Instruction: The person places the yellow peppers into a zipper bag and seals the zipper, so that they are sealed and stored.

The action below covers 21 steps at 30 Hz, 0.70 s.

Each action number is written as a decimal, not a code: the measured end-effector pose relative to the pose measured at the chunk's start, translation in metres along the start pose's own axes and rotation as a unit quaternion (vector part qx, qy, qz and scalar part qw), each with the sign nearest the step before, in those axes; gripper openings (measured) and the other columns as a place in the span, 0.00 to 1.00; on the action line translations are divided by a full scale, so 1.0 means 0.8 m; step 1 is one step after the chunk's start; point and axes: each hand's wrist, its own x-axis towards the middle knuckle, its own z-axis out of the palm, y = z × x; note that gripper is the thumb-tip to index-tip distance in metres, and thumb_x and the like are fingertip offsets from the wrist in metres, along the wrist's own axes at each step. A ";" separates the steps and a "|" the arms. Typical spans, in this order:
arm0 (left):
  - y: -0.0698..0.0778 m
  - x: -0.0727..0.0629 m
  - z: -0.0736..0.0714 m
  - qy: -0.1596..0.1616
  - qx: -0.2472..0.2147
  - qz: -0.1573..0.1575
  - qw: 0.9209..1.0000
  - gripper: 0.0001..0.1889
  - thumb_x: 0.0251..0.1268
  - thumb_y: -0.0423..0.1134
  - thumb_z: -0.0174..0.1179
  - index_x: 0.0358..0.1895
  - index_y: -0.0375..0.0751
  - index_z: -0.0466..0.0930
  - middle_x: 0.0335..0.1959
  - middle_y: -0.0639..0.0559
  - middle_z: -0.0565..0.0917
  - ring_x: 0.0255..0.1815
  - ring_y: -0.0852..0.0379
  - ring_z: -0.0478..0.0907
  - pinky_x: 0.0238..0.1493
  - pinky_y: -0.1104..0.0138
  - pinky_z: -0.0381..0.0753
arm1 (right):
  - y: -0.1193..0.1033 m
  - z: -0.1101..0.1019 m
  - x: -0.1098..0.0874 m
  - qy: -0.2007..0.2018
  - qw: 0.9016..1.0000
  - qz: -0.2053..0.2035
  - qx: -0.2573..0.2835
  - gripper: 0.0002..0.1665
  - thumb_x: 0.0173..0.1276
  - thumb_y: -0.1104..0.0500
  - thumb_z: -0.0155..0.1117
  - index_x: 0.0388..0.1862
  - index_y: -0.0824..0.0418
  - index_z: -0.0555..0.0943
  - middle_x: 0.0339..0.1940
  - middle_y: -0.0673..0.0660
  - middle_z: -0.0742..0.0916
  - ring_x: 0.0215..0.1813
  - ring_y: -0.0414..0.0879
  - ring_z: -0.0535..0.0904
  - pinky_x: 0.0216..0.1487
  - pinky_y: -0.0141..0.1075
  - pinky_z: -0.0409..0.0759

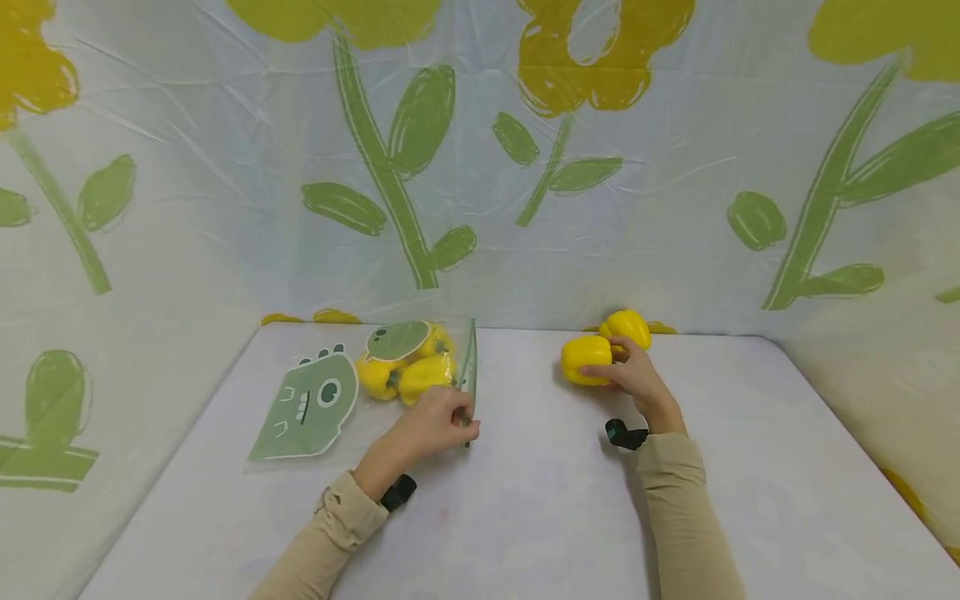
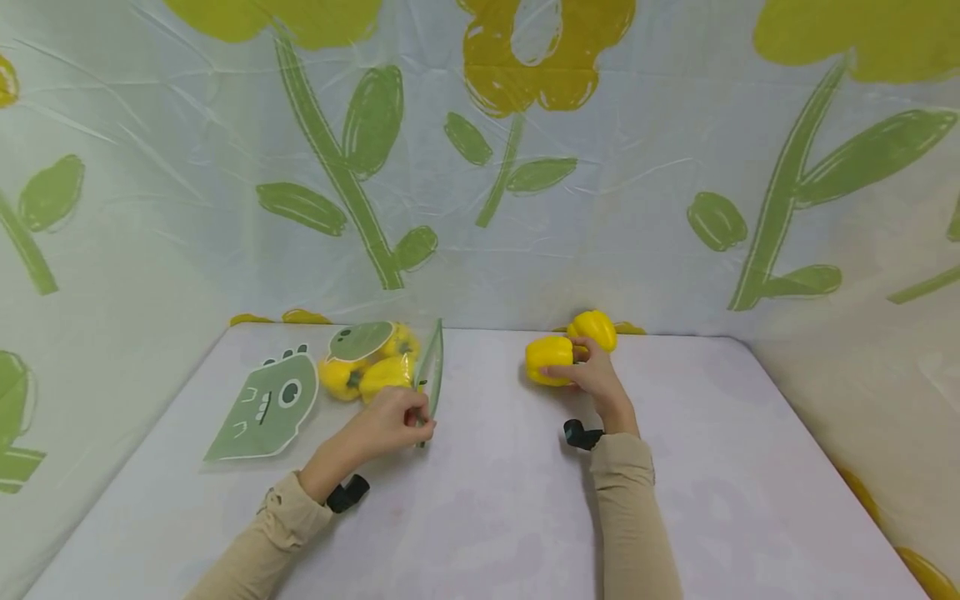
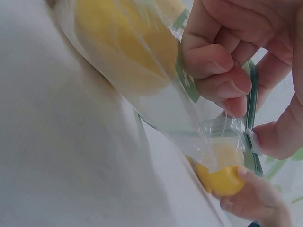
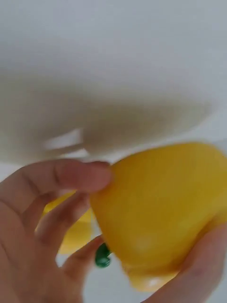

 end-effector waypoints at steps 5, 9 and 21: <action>0.000 0.000 -0.001 0.002 -0.001 0.007 1.000 0.10 0.54 0.32 0.65 0.20 0.45 0.75 0.14 0.61 0.69 0.16 0.67 0.63 0.21 0.72 0.66 | -0.022 0.021 0.001 0.036 0.998 -0.020 0.053 0.53 0.61 0.56 0.74 0.77 0.62 0.53 0.69 0.67 0.68 0.48 0.46 0.74 0.41 0.35 0.81; 0.000 -0.002 -0.003 0.003 -0.003 0.010 1.000 0.09 0.53 0.31 0.65 0.20 0.44 0.75 0.14 0.60 0.69 0.16 0.67 0.64 0.21 0.72 0.66 | -0.044 0.042 0.002 0.065 0.995 -0.025 0.076 0.52 0.60 0.54 0.75 0.76 0.60 0.56 0.67 0.66 0.69 0.50 0.48 0.74 0.40 0.32 0.80; 0.002 -0.002 -0.004 -0.004 0.006 -0.003 1.000 0.10 0.54 0.33 0.66 0.20 0.46 0.75 0.14 0.61 0.69 0.16 0.67 0.64 0.21 0.72 0.67 | -0.066 0.123 0.024 0.073 0.989 -0.019 0.128 0.47 0.56 0.52 0.78 0.70 0.57 0.63 0.61 0.63 0.72 0.48 0.51 0.75 0.38 0.34 0.80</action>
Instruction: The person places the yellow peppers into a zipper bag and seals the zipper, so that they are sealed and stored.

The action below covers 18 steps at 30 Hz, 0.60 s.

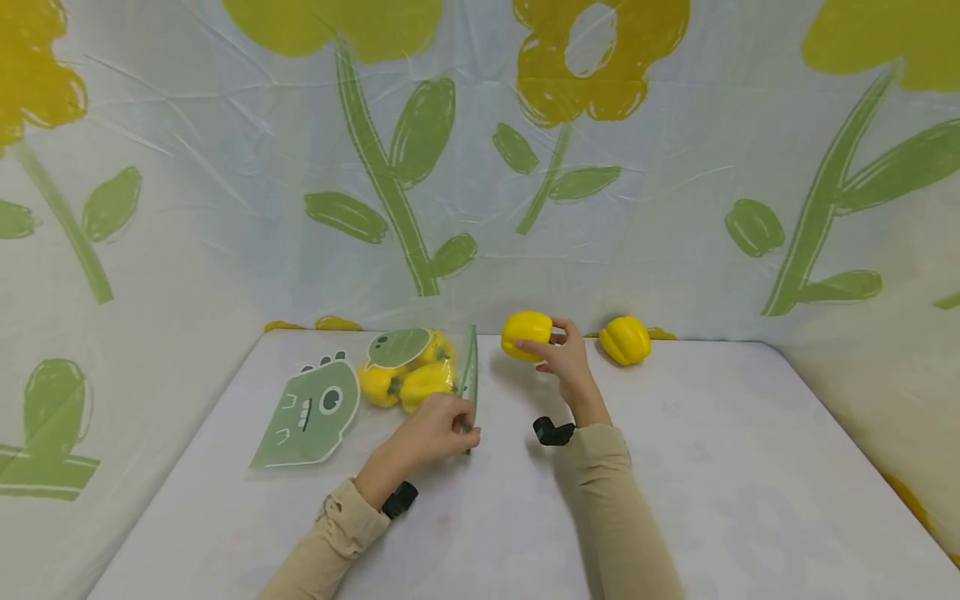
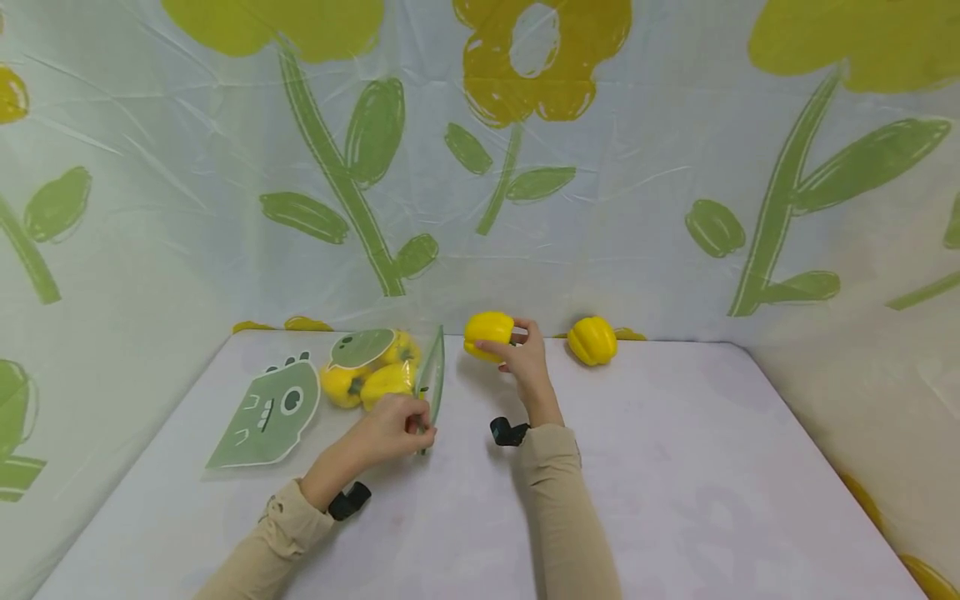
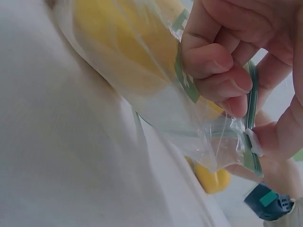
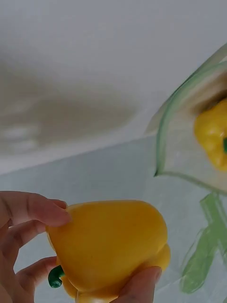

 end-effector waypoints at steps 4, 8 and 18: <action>-0.001 0.001 0.000 -0.002 0.004 0.001 1.000 0.10 0.53 0.33 0.66 0.20 0.46 0.75 0.14 0.61 0.69 0.16 0.67 0.64 0.21 0.72 0.66 | 0.012 0.022 -0.003 -0.011 1.000 0.015 -0.012 0.46 0.55 0.54 0.78 0.69 0.58 0.65 0.58 0.63 0.75 0.42 0.49 0.77 0.38 0.37 0.81; 0.000 0.001 -0.001 -0.001 0.010 -0.001 1.000 0.10 0.52 0.33 0.65 0.20 0.46 0.74 0.14 0.61 0.69 0.16 0.67 0.64 0.21 0.72 0.66 | 0.024 0.035 -0.004 -0.030 0.999 0.024 -0.031 0.46 0.53 0.55 0.79 0.67 0.59 0.66 0.54 0.63 0.77 0.41 0.50 0.77 0.41 0.41 0.81; 0.000 0.001 -0.001 -0.011 0.019 0.012 1.000 0.11 0.52 0.34 0.65 0.19 0.48 0.72 0.13 0.62 0.67 0.16 0.67 0.64 0.22 0.72 0.65 | 0.035 0.057 -0.010 -0.054 0.997 0.017 -0.054 0.45 0.55 0.53 0.78 0.67 0.61 0.66 0.55 0.66 0.77 0.42 0.53 0.80 0.43 0.42 0.84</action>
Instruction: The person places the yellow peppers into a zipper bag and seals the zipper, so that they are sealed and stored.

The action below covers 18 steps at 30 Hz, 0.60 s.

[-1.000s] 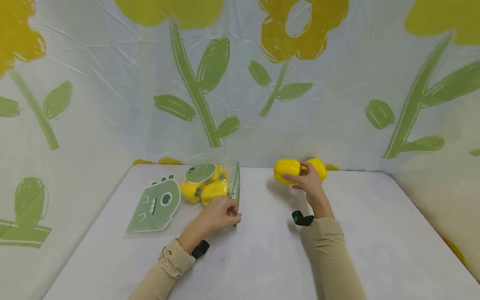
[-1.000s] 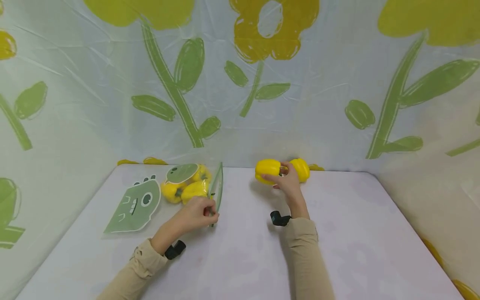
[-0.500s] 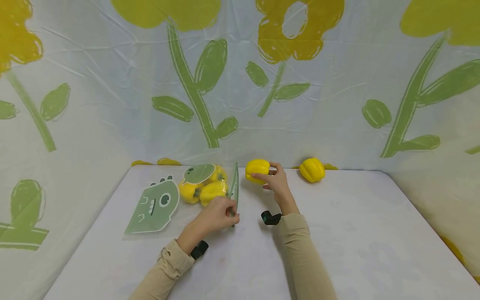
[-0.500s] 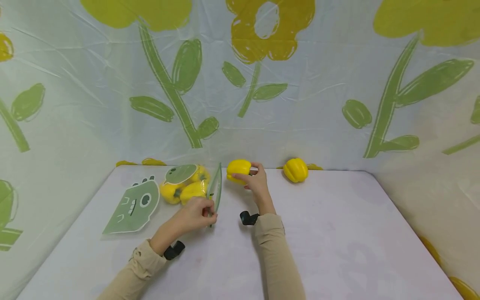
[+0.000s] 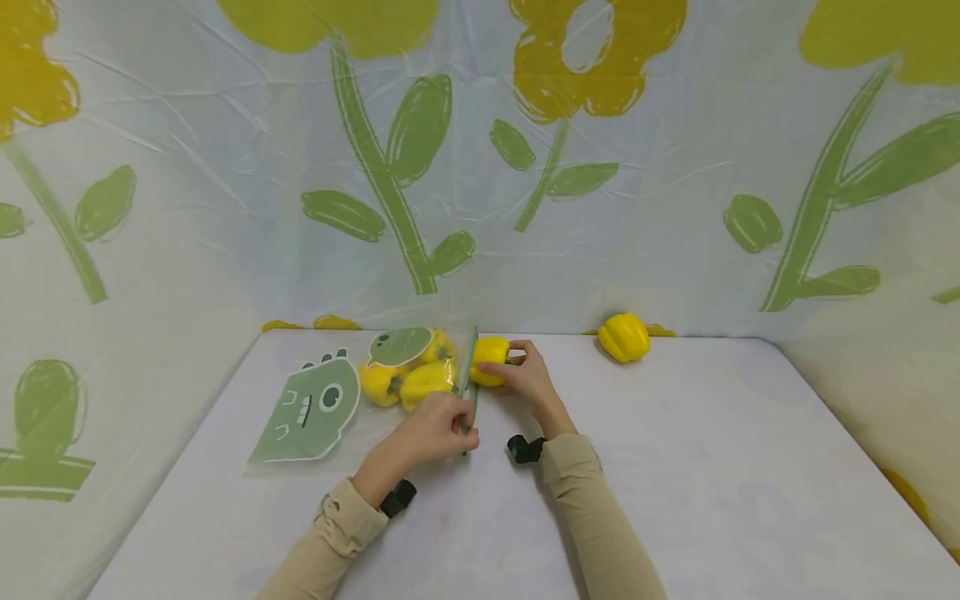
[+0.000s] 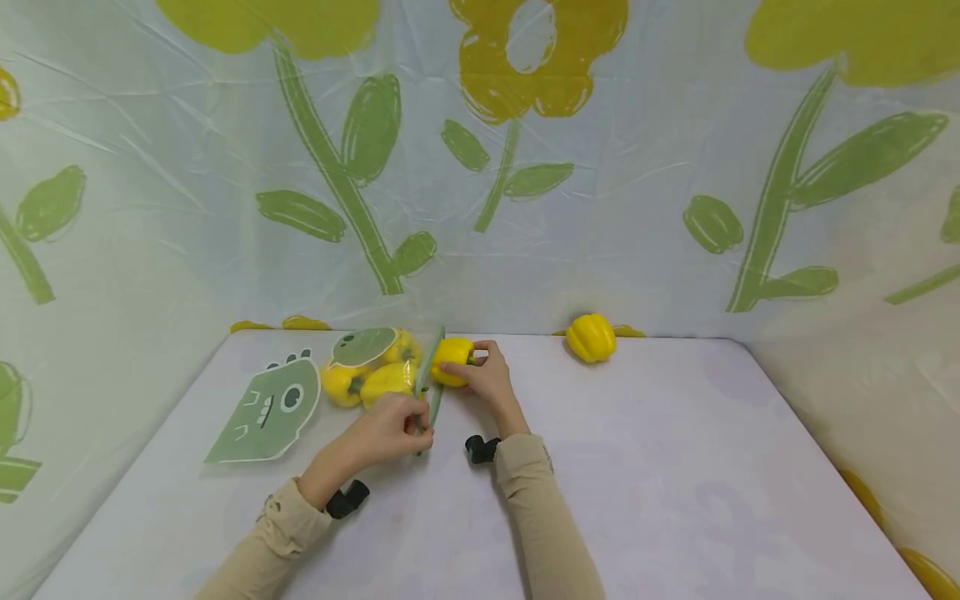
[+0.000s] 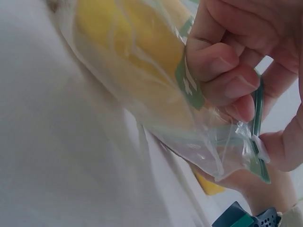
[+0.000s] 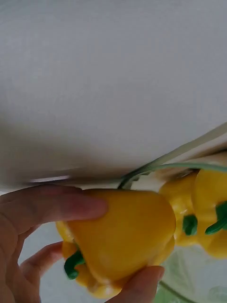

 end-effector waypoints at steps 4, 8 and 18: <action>-0.002 -0.001 0.001 -0.008 -0.004 0.012 1.000 0.12 0.52 0.34 0.65 0.19 0.48 0.72 0.14 0.62 0.68 0.17 0.66 0.64 0.23 0.71 0.66 | -0.001 0.008 -0.002 -0.018 1.000 -0.005 0.023 0.43 0.57 0.56 0.77 0.69 0.61 0.67 0.55 0.67 0.76 0.40 0.54 0.83 0.43 0.42 0.84; -0.003 -0.001 0.000 -0.012 -0.007 0.016 1.000 0.12 0.52 0.33 0.65 0.18 0.48 0.71 0.14 0.62 0.68 0.17 0.66 0.65 0.24 0.71 0.66 | 0.000 0.013 -0.003 -0.046 0.998 -0.025 0.035 0.41 0.60 0.59 0.74 0.71 0.59 0.68 0.59 0.68 0.75 0.43 0.57 0.85 0.46 0.43 0.84; -0.004 -0.002 -0.001 -0.014 -0.007 0.023 1.000 0.12 0.50 0.33 0.65 0.18 0.48 0.71 0.15 0.63 0.68 0.18 0.67 0.65 0.24 0.72 0.66 | 0.011 0.014 -0.001 -0.128 0.989 -0.073 0.000 0.33 0.75 0.59 0.57 0.77 0.53 0.64 0.68 0.65 0.75 0.55 0.56 0.80 0.53 0.46 0.80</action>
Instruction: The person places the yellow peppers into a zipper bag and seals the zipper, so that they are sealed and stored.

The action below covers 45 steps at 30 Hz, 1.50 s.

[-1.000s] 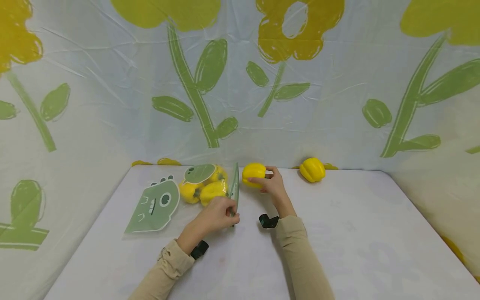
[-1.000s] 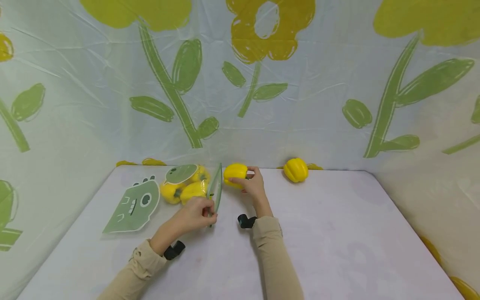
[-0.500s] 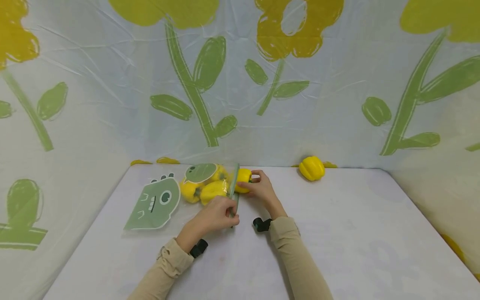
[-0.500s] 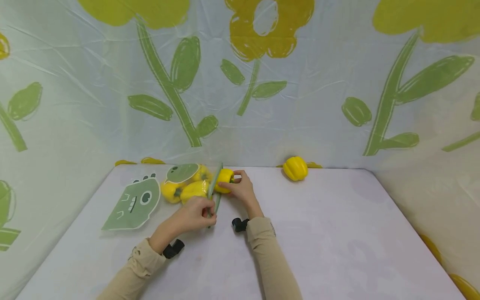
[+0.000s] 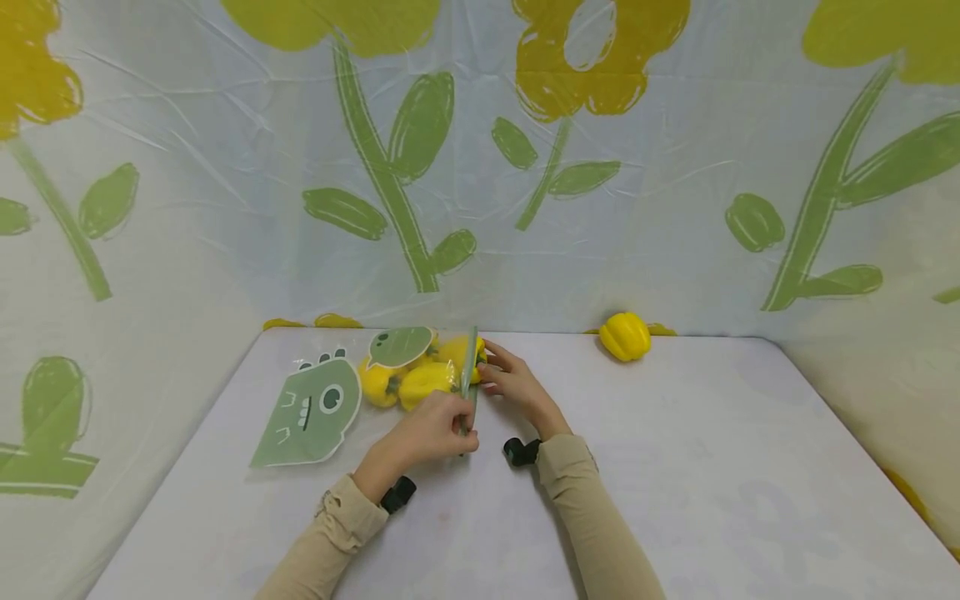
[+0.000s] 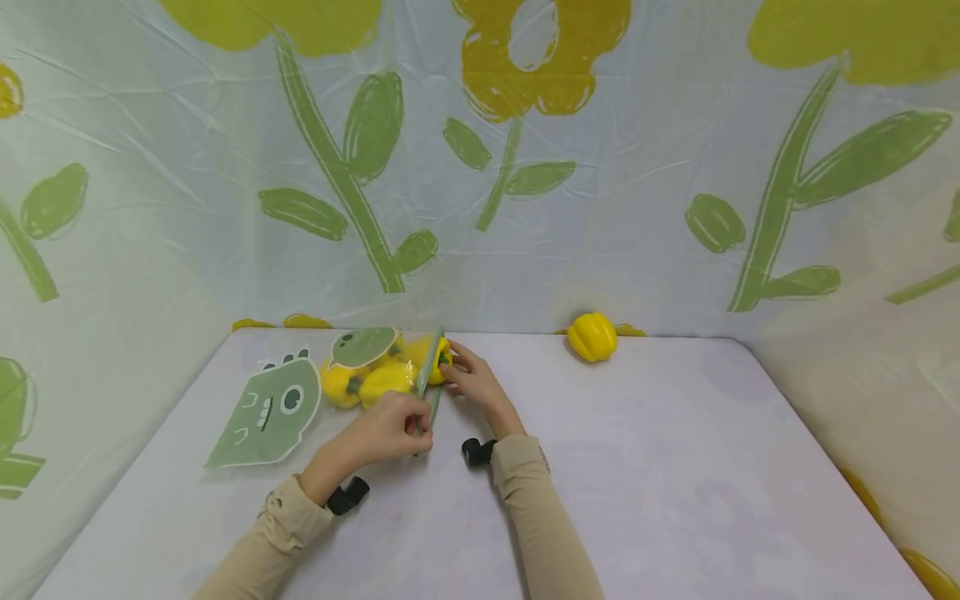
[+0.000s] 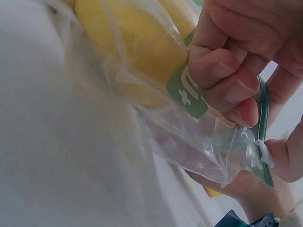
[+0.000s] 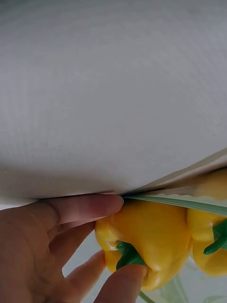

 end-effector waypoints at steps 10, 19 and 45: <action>-0.005 0.001 0.002 -0.005 -0.004 0.018 1.000 0.12 0.48 0.32 0.64 0.17 0.47 0.70 0.14 0.63 0.66 0.17 0.68 0.63 0.23 0.72 0.64 | 0.006 -0.007 0.007 -0.018 1.000 -0.001 0.010 0.32 0.75 0.59 0.58 0.76 0.55 0.66 0.60 0.66 0.79 0.52 0.55 0.80 0.51 0.44 0.80; -0.004 0.001 0.004 -0.004 -0.010 0.007 1.000 0.11 0.47 0.31 0.63 0.17 0.47 0.70 0.13 0.63 0.66 0.17 0.68 0.63 0.23 0.72 0.64 | 0.021 -0.018 0.015 -0.001 0.992 0.017 0.126 0.23 0.74 0.64 0.58 0.65 0.70 0.75 0.54 0.63 0.84 0.48 0.47 0.81 0.55 0.39 0.78; -0.006 0.001 0.005 -0.002 -0.005 0.028 1.000 0.12 0.45 0.31 0.63 0.17 0.46 0.69 0.14 0.63 0.65 0.17 0.68 0.63 0.23 0.73 0.62 | 0.008 -0.001 0.019 0.046 0.992 0.039 0.108 0.19 0.68 0.64 0.66 0.55 0.71 0.82 0.42 0.56 0.88 0.40 0.45 0.80 0.46 0.37 0.79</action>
